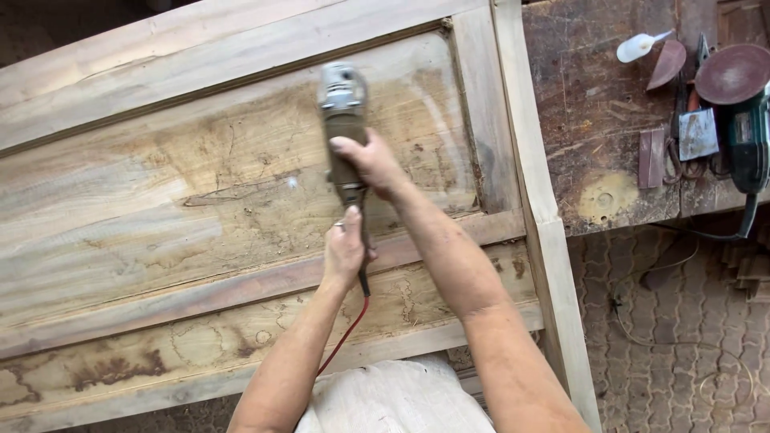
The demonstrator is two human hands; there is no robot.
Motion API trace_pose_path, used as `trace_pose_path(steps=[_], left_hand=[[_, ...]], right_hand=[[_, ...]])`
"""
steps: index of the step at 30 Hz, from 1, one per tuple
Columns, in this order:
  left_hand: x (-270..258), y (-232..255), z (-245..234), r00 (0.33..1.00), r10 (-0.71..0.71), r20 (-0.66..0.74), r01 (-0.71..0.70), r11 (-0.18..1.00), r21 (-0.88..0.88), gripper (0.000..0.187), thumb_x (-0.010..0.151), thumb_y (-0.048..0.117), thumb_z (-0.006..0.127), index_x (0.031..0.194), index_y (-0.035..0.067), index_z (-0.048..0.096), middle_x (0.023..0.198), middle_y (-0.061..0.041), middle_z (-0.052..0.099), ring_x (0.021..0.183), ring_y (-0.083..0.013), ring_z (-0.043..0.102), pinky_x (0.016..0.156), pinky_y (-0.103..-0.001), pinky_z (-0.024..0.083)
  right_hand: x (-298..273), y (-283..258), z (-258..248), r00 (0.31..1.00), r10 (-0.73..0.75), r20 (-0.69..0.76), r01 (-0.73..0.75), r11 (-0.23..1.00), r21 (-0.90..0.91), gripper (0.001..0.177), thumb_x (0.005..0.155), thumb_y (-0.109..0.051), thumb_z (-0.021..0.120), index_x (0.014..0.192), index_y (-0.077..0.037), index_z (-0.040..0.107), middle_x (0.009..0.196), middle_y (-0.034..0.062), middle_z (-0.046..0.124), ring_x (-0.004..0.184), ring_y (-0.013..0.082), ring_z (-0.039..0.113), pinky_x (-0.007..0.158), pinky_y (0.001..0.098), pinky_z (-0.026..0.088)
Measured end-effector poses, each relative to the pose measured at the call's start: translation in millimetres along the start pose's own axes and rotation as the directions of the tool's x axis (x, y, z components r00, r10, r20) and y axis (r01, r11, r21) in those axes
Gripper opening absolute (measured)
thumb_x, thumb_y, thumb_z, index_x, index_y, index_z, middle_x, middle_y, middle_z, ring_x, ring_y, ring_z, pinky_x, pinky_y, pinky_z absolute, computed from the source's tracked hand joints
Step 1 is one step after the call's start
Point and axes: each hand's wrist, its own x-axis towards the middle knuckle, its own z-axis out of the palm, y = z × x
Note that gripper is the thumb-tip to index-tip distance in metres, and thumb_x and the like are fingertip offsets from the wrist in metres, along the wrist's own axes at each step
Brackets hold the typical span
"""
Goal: Sanding a large wooden board using a hand-held angle grinder with a sanding attachment.
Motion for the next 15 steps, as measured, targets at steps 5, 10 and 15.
trace_pose_path(steps=[5, 10, 15], left_hand=[[7, -4, -6, 0.999, 0.024, -0.047, -0.026, 0.999, -0.039, 0.072, 0.105, 0.055, 0.041, 0.059, 0.004, 0.064, 0.045, -0.015, 0.059, 0.04, -0.0217, 0.063, 0.04, -0.029, 0.05], [22, -6, 13, 0.951, 0.282, 0.123, -0.305, 0.92, 0.245, 0.051, 0.107, 0.027, 0.04, 0.116, -0.013, 0.07, 0.098, -0.042, 0.067, 0.092, -0.0539, 0.069, 0.076, -0.061, 0.055], [74, -13, 31, 0.97, 0.116, 0.212, -0.14, 0.985, 0.098, 0.061, 0.091, 0.059, 0.064, 0.058, 0.008, 0.066, 0.048, -0.016, 0.061, 0.044, -0.0258, 0.067, 0.04, -0.036, 0.057]], right_hand=[[10, -2, 6, 0.992, 0.126, 0.014, -0.123, 0.984, -0.13, 0.072, 0.07, -0.054, 0.087, 0.116, -0.003, 0.063, 0.106, 0.0248, 0.069, 0.106, 0.0365, 0.069, 0.093, 0.0528, 0.057], [27, 28, -68, 0.988, 0.105, 0.113, -0.129, 0.964, 0.231, 0.048, 0.084, -0.027, 0.075, 0.114, 0.006, 0.056, 0.086, 0.014, 0.065, 0.064, 0.0267, 0.072, 0.053, 0.0318, 0.06], [31, 38, -89, 0.961, -0.049, -0.271, 0.096, 0.982, 0.161, 0.039, 0.093, -0.027, 0.076, 0.12, -0.001, 0.067, 0.098, 0.0185, 0.073, 0.084, 0.0288, 0.075, 0.078, 0.049, 0.066]])
